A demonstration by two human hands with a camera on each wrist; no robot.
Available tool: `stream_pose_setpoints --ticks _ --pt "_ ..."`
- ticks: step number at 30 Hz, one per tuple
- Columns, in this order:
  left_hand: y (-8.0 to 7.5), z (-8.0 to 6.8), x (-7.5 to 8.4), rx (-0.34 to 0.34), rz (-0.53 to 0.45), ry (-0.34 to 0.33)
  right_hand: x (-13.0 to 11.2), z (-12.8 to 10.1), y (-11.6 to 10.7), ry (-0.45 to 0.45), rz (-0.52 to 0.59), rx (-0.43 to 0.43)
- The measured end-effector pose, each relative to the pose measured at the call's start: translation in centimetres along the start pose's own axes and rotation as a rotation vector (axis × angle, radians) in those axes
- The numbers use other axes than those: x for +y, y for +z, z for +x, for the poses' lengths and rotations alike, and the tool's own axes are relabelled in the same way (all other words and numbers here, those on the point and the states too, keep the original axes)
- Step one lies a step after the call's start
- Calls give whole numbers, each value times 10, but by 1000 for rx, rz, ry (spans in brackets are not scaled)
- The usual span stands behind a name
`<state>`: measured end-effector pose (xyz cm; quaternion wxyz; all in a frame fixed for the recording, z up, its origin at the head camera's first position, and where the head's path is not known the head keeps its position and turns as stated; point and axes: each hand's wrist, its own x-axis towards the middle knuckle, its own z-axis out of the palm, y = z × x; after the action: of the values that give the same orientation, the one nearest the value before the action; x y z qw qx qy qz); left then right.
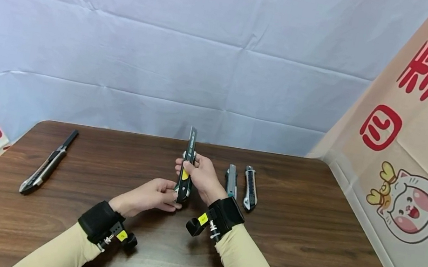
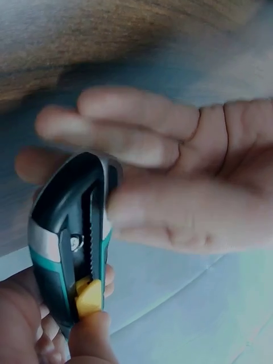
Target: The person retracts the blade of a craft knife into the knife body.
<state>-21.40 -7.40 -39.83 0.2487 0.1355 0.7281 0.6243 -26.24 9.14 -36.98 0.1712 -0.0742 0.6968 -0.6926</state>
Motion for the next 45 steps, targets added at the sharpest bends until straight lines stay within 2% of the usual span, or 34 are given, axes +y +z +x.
stream_pose_setpoints --ticks 14,23,32,45 --pt "0 3 0 55 -38 36 2 -2 0 31 12 4" --pt "0 2 2 49 -31 -3 6 -1 3 37 9 26" --pt "3 4 0 116 -87 8 6 0 5 30 10 53" --pt "5 3 1 131 -69 -11 7 -2 6 25 -12 54"
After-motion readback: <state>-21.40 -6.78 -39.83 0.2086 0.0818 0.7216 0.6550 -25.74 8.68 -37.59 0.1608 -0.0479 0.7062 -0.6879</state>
